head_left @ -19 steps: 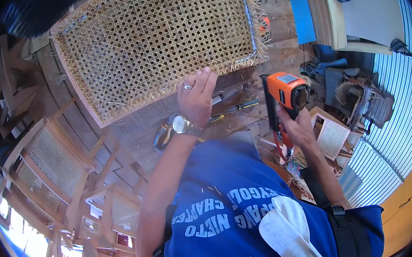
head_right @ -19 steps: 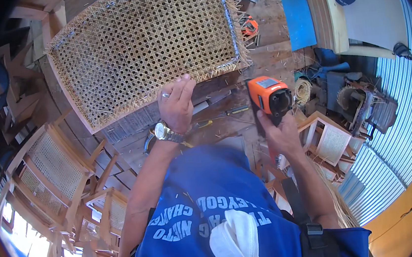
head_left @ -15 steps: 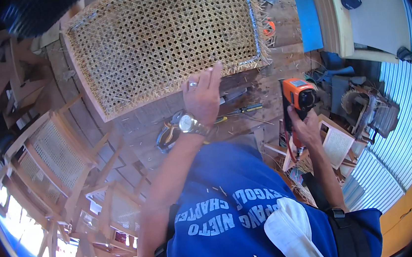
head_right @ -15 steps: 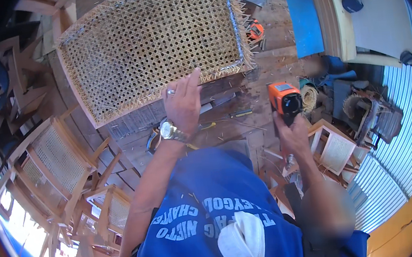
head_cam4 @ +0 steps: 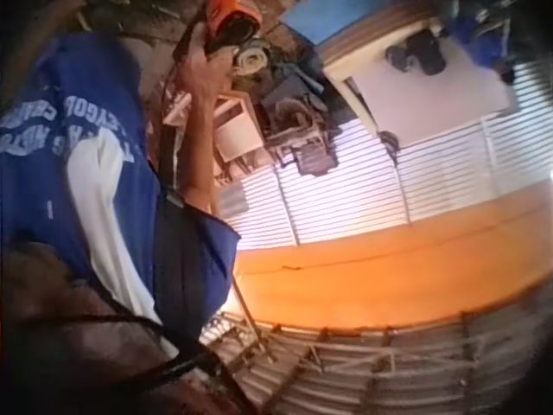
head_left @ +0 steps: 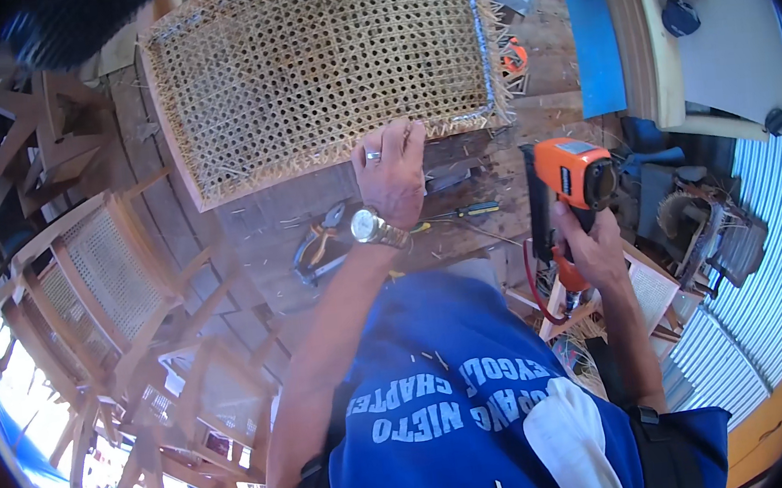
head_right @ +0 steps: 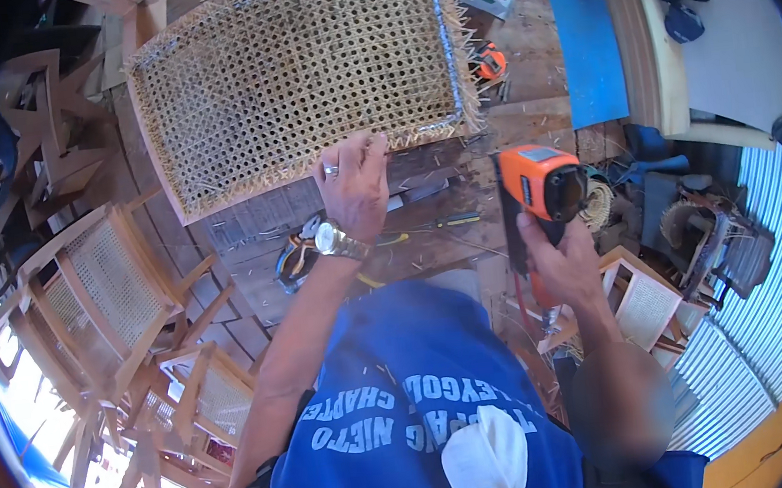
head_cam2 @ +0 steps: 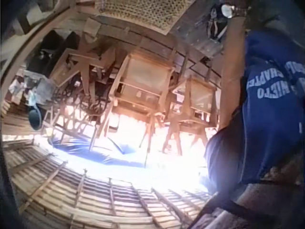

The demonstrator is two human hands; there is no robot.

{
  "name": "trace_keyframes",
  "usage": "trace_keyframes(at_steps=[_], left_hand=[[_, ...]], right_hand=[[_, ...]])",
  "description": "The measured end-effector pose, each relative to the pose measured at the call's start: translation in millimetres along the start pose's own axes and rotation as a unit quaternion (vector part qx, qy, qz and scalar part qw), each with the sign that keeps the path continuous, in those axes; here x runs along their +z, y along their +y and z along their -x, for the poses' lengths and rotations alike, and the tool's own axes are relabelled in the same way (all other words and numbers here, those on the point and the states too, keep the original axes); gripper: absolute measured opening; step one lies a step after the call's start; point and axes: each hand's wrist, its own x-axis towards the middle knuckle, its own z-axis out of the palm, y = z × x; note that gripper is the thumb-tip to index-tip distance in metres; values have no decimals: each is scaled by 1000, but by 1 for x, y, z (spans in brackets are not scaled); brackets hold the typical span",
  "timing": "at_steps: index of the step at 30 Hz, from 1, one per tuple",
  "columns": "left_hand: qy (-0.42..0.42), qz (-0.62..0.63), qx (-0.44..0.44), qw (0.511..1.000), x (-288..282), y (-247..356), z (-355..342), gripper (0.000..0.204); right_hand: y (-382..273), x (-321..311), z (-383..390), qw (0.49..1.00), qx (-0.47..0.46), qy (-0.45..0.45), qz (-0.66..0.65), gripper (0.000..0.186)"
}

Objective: Attaching rattan cane webbing to a wooden chair frame using various tools.

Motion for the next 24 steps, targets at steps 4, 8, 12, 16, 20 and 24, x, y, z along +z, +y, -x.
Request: trace_keyframes(at_steps=[4,8,12,16,20,24], left_hand=[[15,34,42,998,8,0,4,42],[-41,46,61,996,8,-3,4,48],[-61,100,44,992,5,-5,5,50],[16,120,41,992,11,-9,8,50],[-16,125,12,992,2,-9,2,43],[-19,131,36,991,11,-15,6,39]], right_hand=[[-45,10,-1,999,-5,-54,-5,17],[-75,23,-16,994,6,-109,23,17],[-92,34,-29,991,32,-125,30,21],[-109,42,-38,987,57,-138,63,23],[-118,50,-43,984,66,-144,83,24],[-125,54,-49,981,77,-144,103,24]])
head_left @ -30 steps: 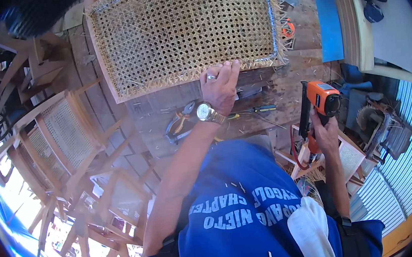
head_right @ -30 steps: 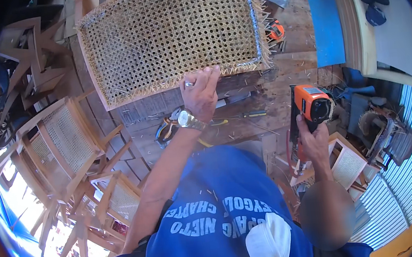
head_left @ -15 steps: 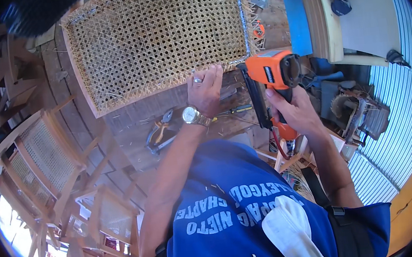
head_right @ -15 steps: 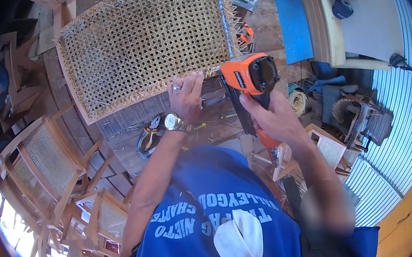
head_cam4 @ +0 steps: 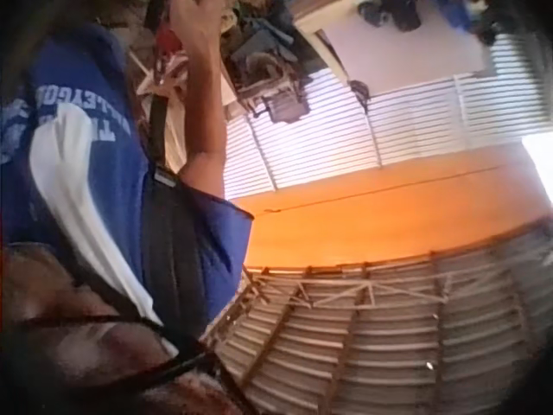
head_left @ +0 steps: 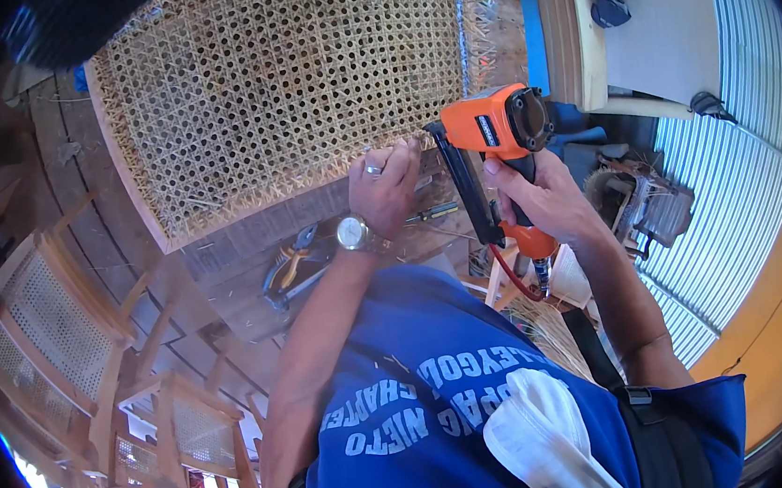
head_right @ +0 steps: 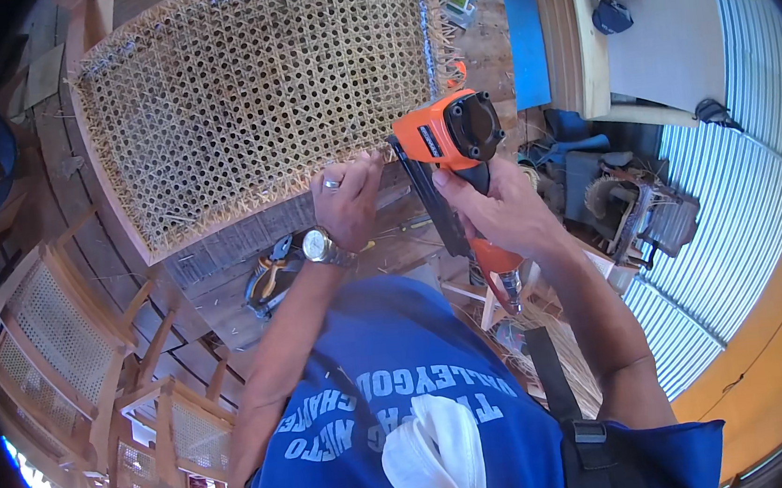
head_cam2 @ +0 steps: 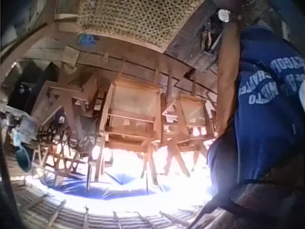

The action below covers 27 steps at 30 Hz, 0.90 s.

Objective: Attaching rattan cane webbing to a wooden chair frame using various tools.

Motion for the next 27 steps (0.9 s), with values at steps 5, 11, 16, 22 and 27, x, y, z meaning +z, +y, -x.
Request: trace_keyframes(at_steps=[5,11,16,22,27], left_hand=[[12,-5,44,999,2,-7,2,29],[53,43,62,996,3,-13,3,33],[60,65,49,995,3,-9,3,33],[43,61,57,996,5,-12,5,27],[29,58,55,996,5,-13,7,29]], right_hand=[[-11,1,-1,1000,30,-1,-11,26],[-15,12,-1,999,30,-27,-24,25],[-5,19,3,1000,1,-18,-5,23],[-8,22,-3,1000,-13,-8,10,21],[-15,16,-10,999,16,-28,22,19]])
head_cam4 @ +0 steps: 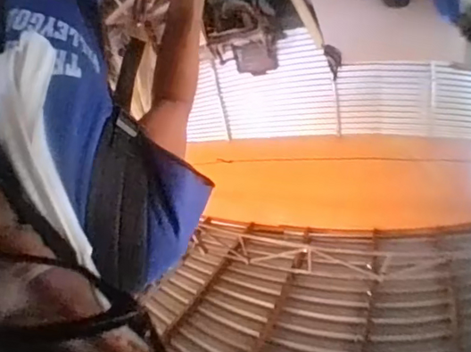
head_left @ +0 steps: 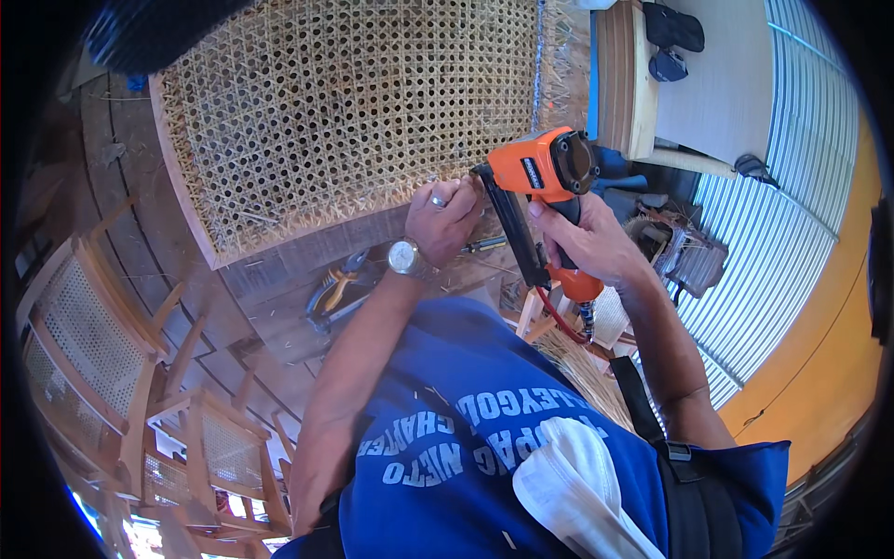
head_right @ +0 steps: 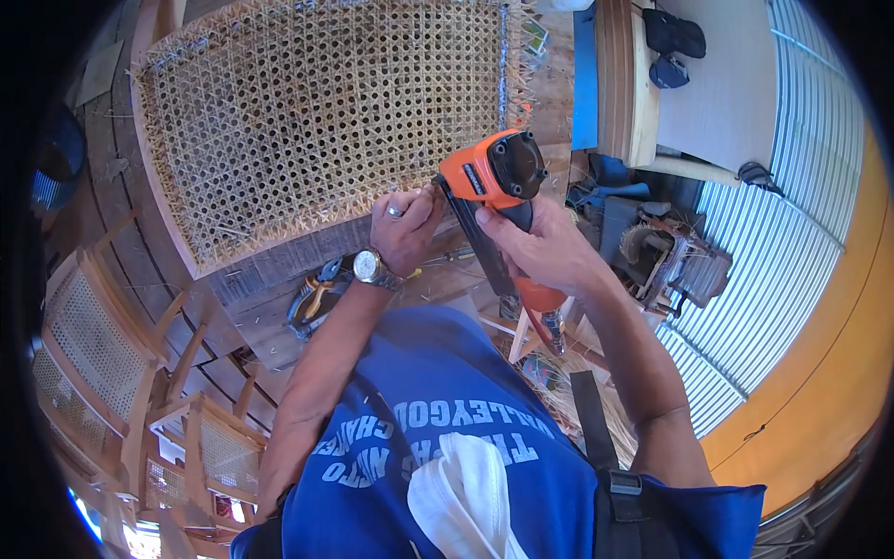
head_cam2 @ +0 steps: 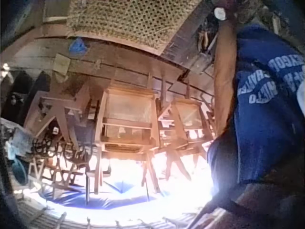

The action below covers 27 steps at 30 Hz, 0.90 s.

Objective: Attaching rattan cane webbing to a wooden chair frame using various tools.

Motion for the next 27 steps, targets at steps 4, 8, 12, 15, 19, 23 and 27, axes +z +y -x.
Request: trace_keyframes(at_steps=[4,8,12,15,19,23,27], left_hand=[[5,3,1,1000,0,1,1,30],[-5,9,-3,1000,-2,1,0,31],[-5,17,-7,1000,-3,2,0,33],[7,24,-2,1000,-2,2,-1,34],[2,32,-24,999,-4,2,-3,33],[-8,29,-13,999,-4,0,-2,34],[-8,22,-1,1000,-6,1,-3,35]], right_hand=[[-2,-2,2,1000,8,3,16,18],[-5,1,4,999,24,7,24,18],[-5,6,9,999,1,11,43,19],[-2,8,11,999,6,28,26,20],[3,7,11,1000,7,25,-12,26],[2,5,9,1000,16,23,-4,29],[2,6,10,1000,11,17,-16,28]])
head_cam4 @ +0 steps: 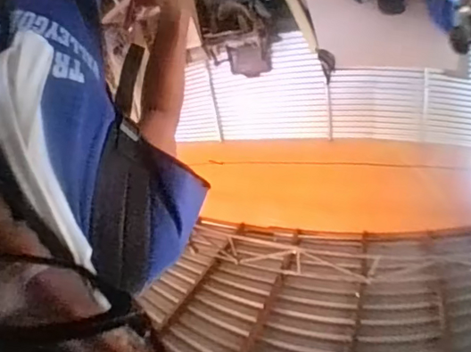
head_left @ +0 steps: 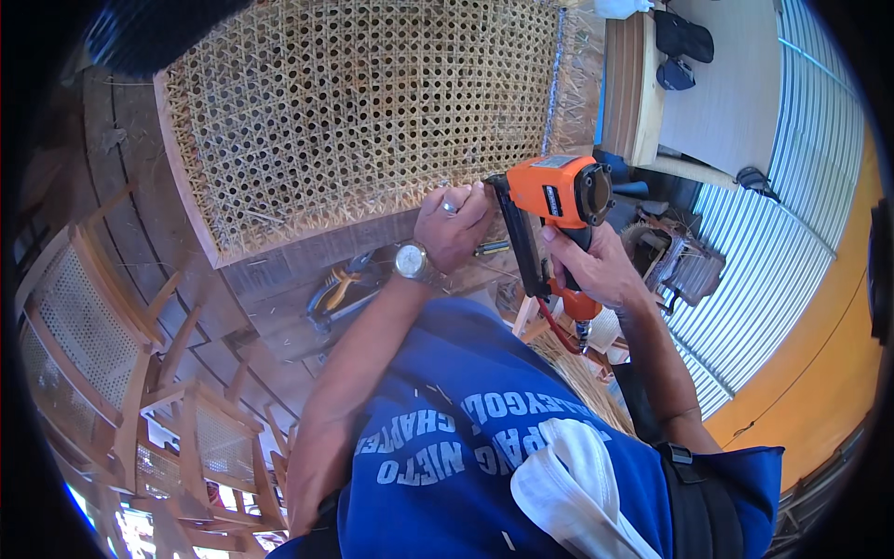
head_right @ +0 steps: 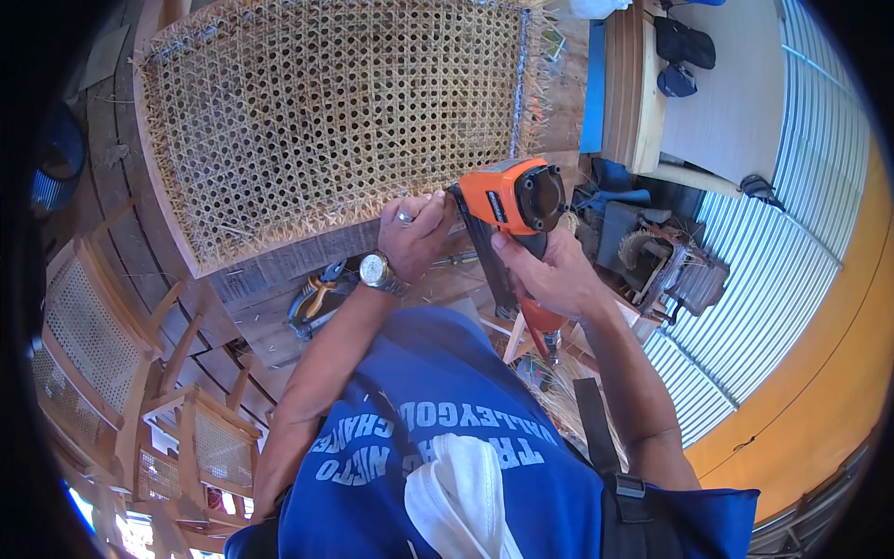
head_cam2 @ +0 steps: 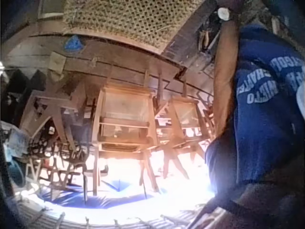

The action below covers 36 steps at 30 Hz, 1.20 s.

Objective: Attaching rattan cane webbing to a wooden chair frame using various tools.

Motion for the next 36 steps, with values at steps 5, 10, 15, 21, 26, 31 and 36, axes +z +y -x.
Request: trace_keyframes(at_steps=[5,10,15,21,26,31,36], left_hand=[[10,1,1,1000,5,-1,6,37],[14,9,3,1000,5,-1,3,28],[15,23,-7,1000,9,-3,6,25],[6,44,-31,999,6,0,3,34],[25,20,-16,999,1,3,-4,37],[6,-32,-10,999,2,0,-1,39],[-10,-53,-18,998,3,3,-1,43]], right_hand=[[-13,16,1,1000,0,7,25,20],[-9,20,-1,998,-22,10,57,15],[-4,21,-4,993,-77,12,85,14],[5,16,-2,991,-74,37,106,14],[24,-5,16,995,-57,81,-24,19],[36,-22,12,996,-34,85,-18,22],[41,-23,3,995,-83,61,-6,21]])
